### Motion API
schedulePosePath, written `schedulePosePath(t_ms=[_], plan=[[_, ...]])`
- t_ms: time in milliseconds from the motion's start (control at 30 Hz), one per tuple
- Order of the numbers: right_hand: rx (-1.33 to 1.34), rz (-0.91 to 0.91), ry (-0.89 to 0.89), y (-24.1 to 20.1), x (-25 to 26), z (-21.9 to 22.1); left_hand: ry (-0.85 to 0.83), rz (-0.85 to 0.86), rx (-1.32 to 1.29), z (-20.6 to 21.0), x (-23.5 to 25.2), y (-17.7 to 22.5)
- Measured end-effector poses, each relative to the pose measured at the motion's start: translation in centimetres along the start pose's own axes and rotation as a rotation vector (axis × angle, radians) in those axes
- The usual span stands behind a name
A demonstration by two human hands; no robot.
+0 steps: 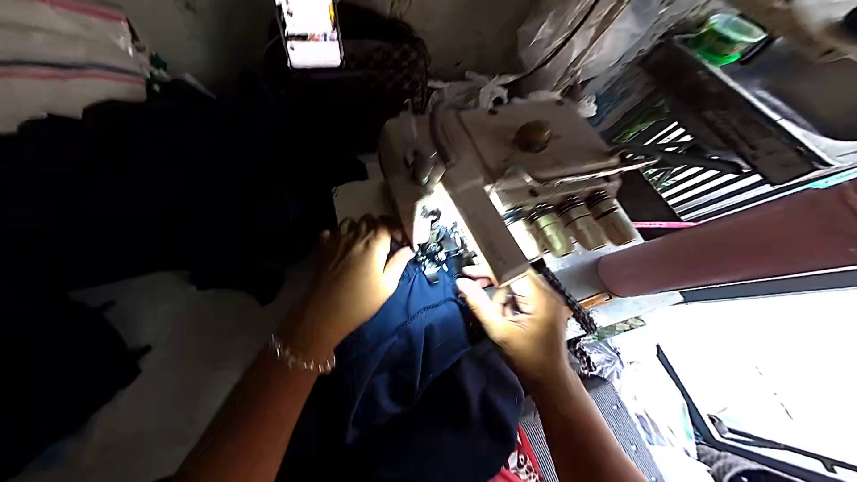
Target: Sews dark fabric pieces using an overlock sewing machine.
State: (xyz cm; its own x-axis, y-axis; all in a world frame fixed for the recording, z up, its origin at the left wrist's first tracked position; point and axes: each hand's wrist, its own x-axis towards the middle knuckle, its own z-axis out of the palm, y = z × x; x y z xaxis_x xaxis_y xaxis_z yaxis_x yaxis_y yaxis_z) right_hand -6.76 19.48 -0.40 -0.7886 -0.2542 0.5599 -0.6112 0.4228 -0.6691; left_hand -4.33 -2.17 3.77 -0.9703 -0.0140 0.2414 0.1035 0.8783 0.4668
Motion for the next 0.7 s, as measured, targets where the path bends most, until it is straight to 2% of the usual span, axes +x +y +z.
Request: schedulePosePath(t_ms=[100,167,233,300,400,500,600,700], plan=[[0.015,-0.135,0.052,-1.9,-0.8,-1.0,-0.217,0.007,-0.115,-1.7,2.6,-1.2],[0.051,-0.141,-0.016,-2.8,-0.9,-0.9,-0.393,-0.028,-0.145,-2.7,4.2,-1.2],[0.024,-0.131,-0.084,-2.9,-0.5,-0.3,-0.441,-0.054,-0.134,-3.0,5.0,-1.3],[-0.038,-0.115,-0.117,-2.7,-0.1,0.3,-0.323,-0.064,-0.072,-2.4,4.7,-1.5],[-0.054,-0.112,-0.118,-2.3,0.5,1.1,-0.035,-0.001,0.056,-1.9,2.9,-2.0],[-0.074,-0.167,-0.119,-2.0,0.8,2.0,0.135,0.076,0.089,-2.0,-0.6,0.3],[-0.116,-0.249,-0.101,-1.6,0.9,2.9,0.182,0.145,0.01,-0.3,-2.9,1.3],[-0.108,-0.307,-0.154,-0.9,0.9,2.3,0.154,0.092,-0.097,0.1,-3.2,0.5]])
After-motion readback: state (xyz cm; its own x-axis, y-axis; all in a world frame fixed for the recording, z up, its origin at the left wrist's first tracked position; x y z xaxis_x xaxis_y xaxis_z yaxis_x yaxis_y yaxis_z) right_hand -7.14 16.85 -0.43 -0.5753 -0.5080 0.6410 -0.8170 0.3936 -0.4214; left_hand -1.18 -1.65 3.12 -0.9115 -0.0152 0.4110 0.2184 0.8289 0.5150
